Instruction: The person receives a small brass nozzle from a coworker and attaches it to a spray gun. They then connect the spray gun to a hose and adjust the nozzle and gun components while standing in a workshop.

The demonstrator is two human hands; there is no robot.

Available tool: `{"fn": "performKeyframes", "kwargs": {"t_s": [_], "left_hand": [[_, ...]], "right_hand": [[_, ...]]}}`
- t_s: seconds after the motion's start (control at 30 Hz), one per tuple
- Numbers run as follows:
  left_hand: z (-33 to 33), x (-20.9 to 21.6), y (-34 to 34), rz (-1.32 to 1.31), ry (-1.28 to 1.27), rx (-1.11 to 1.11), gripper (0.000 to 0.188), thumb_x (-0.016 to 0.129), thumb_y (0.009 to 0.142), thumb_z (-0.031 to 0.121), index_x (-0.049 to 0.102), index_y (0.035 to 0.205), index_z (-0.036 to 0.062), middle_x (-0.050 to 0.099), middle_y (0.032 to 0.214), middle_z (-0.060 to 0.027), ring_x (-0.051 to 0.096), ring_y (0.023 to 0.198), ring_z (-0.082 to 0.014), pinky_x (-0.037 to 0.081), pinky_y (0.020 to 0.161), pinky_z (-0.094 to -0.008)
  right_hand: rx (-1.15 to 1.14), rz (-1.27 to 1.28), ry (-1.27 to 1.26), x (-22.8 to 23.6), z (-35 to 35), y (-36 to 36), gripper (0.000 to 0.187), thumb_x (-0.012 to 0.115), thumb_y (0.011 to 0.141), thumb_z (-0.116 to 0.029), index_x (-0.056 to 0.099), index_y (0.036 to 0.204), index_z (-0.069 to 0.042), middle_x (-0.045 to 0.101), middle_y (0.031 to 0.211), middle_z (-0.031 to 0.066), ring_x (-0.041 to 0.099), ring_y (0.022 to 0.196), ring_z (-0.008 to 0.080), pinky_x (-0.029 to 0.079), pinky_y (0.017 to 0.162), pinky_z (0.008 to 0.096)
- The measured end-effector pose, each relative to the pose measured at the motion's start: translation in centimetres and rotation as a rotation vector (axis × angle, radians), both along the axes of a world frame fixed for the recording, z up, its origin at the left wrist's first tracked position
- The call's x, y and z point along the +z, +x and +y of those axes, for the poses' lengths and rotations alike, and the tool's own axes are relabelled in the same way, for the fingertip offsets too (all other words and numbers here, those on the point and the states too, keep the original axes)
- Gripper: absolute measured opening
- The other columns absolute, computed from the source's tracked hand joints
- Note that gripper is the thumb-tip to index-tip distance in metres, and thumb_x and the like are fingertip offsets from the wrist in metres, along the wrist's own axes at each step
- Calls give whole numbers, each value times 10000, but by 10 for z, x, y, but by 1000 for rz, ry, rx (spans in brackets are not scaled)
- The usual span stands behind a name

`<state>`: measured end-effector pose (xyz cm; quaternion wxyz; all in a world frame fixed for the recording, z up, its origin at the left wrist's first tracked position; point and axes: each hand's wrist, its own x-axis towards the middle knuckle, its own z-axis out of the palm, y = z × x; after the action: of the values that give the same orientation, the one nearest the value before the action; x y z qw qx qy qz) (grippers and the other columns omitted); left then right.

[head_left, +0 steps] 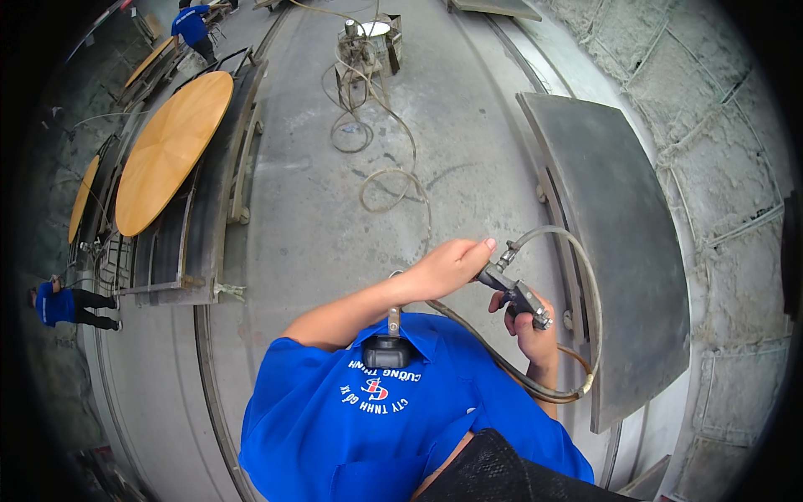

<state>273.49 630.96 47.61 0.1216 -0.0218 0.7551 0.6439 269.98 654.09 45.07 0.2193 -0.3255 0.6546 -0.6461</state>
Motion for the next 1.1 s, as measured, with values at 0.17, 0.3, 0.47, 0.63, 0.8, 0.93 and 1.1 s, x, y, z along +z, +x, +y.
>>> {"fn": "performKeyframes", "kwargs": {"t_s": [0.17, 0.3, 0.47, 0.63, 0.8, 0.93, 1.1], "left_hand": [[1, 9, 8, -31, 259, 30, 457, 374, 1074, 442, 571, 899, 69, 445, 667, 31, 345, 514, -70, 295, 468, -255], [-1, 11, 14, 4, 403, 16, 392, 400, 1066, 441, 557, 989, 90, 492, 707, 2, 374, 508, -63, 303, 462, -238], [-31, 7, 5, -238, 689, 165, 294, 479, 1051, 368, 539, 1000, 84, 523, 783, -21, 451, 562, -75, 340, 459, -235], [-29, 3, 8, -79, 676, 352, 269, 550, 1027, 309, 585, 964, 50, 552, 789, -9, 465, 585, -68, 332, 445, -217], [-18, 8, 14, 102, 511, 312, 225, 637, 991, 223, 678, 1036, 6, 583, 783, 9, 437, 531, -45, 321, 439, -215], [-8, 12, 18, 132, 358, 206, 209, 663, 976, 207, 697, 1045, 13, 553, 693, 44, 389, 476, -29, 302, 427, -217], [-7, 21, 22, 51, 333, 161, 177, 669, 965, 183, 702, 1047, 30, 515, 642, 74, 377, 492, -11, 280, 432, -219]], "right_hand": [[-40, 50, -4, 7, -4, 3, 746, 586, 889, -690, 664, 1094, 23, 619, 795, -6, 476, 628, 45, 375, 541, 240], [-49, -5, -12, 10, -3, 5, 749, 585, 891, -688, 661, 1091, 29, 646, 828, 12, 475, 623, 50, 387, 551, 241], [-70, 83, -17, 11, -1, 6, 758, 578, 892, -697, 661, 1086, 31, 637, 800, 9, 435, 594, 42, 364, 534, 244], [-81, 56, -33, 11, 1, 7, 743, 578, 899, -687, 655, 1111, 21, 655, 806, 20, 451, 586, 52, 375, 531, 243], [-107, -11, -65, 5, 4, 9, 731, 577, 905, -676, 640, 1137, 15, 646, 805, 30, 449, 574, 33, 359, 510, 215], [-58, -75, -107, -1, 7, 8, 734, 587, 903, -668, 628, 1144, 24, 642, 815, 45, 427, 538, 19, 334, 486, 193], [-72, -100, -152, -6, 10, 8, 742, 593, 903, -661, 615, 1157, 37, 636, 807, 75, 418, 519, 21, 323, 476, 190]]}}
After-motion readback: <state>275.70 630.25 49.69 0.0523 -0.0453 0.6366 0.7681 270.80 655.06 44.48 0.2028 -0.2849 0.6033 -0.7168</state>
